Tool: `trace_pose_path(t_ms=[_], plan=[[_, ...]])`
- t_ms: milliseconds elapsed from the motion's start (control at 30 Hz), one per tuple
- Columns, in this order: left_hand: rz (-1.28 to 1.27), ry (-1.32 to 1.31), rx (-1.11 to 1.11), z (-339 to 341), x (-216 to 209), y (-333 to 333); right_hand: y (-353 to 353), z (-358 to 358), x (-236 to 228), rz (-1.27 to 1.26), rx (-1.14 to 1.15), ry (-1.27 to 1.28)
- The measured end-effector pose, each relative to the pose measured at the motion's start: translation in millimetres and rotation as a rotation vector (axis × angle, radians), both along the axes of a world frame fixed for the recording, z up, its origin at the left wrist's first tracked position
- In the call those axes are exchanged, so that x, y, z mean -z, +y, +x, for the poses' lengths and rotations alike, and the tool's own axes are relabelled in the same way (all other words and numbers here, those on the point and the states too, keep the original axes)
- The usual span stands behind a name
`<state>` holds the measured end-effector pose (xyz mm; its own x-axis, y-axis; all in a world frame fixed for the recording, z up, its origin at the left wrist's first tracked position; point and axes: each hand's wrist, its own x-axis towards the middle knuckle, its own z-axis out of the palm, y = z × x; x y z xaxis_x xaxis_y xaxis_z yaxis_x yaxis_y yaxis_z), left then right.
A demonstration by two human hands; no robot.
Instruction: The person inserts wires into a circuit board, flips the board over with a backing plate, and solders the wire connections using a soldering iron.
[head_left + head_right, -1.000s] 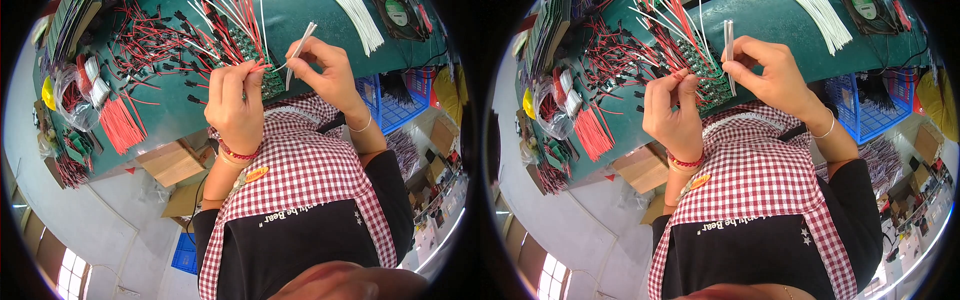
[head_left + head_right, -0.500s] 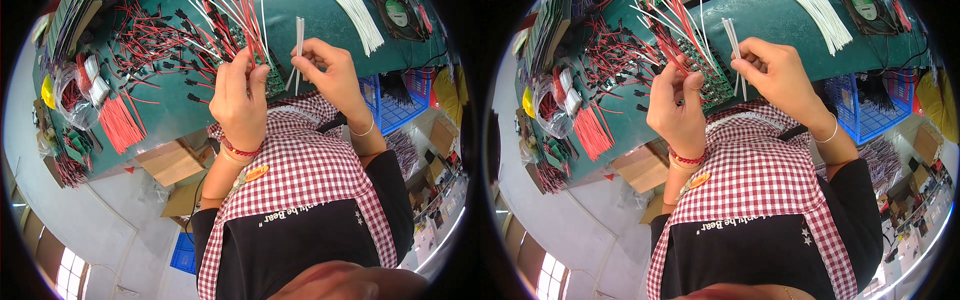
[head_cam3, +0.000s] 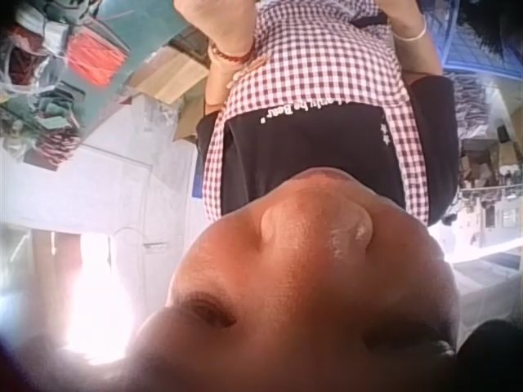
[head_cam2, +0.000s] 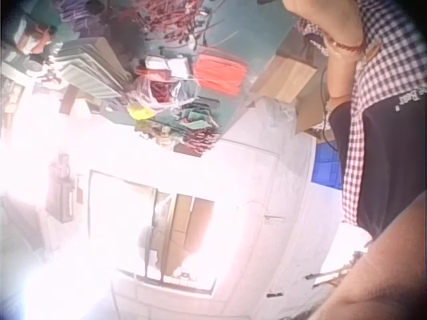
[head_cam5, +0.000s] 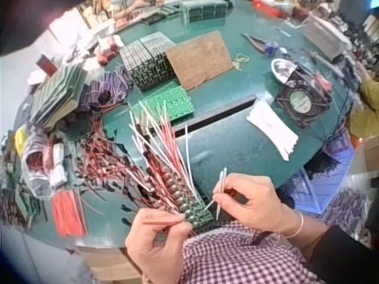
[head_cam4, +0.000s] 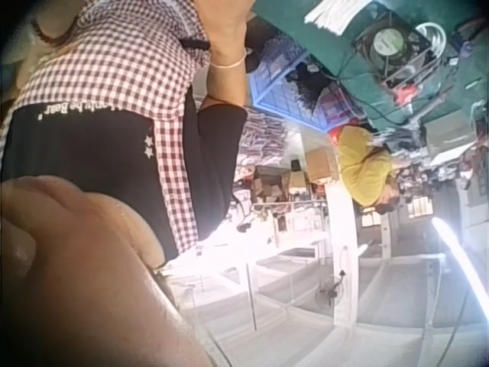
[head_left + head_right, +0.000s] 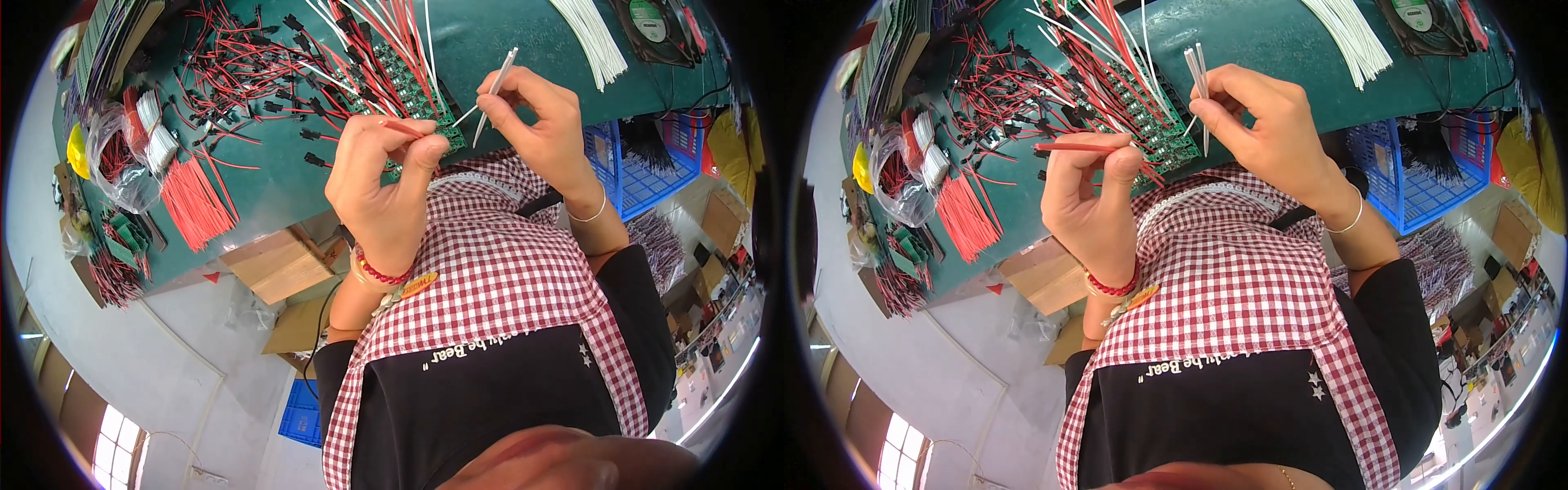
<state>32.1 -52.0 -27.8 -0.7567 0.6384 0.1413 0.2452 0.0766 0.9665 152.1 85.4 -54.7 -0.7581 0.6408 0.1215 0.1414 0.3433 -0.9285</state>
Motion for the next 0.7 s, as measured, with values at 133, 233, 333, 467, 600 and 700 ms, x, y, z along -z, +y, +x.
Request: trace_pose_path(t_ms=[133,233,333,467,600,700], plan=[[-0.051,0.192,0.018,-2.5,6.9,-0.9,-0.6,-0.6,2.0,0.096,0.003,0.028],[-0.062,0.226,-0.001,-1.1,7.8,-0.9,-2.2,-1.0,1.7,0.116,-0.008,0.032],[-0.122,0.314,-0.024,1.1,5.8,-0.3,-3.7,-0.5,-1.2,0.110,-0.046,0.035],[-0.131,0.444,-0.047,2.2,13.1,2.4,-4.6,-2.3,-0.1,-0.001,-0.098,0.055],[-0.180,0.493,-0.035,3.4,16.1,2.2,-5.4,-3.9,-1.6,-0.064,-0.039,-0.021],[-0.193,0.494,-0.034,3.9,17.9,1.7,-3.8,-0.4,-2.3,-0.122,0.014,-0.099]])
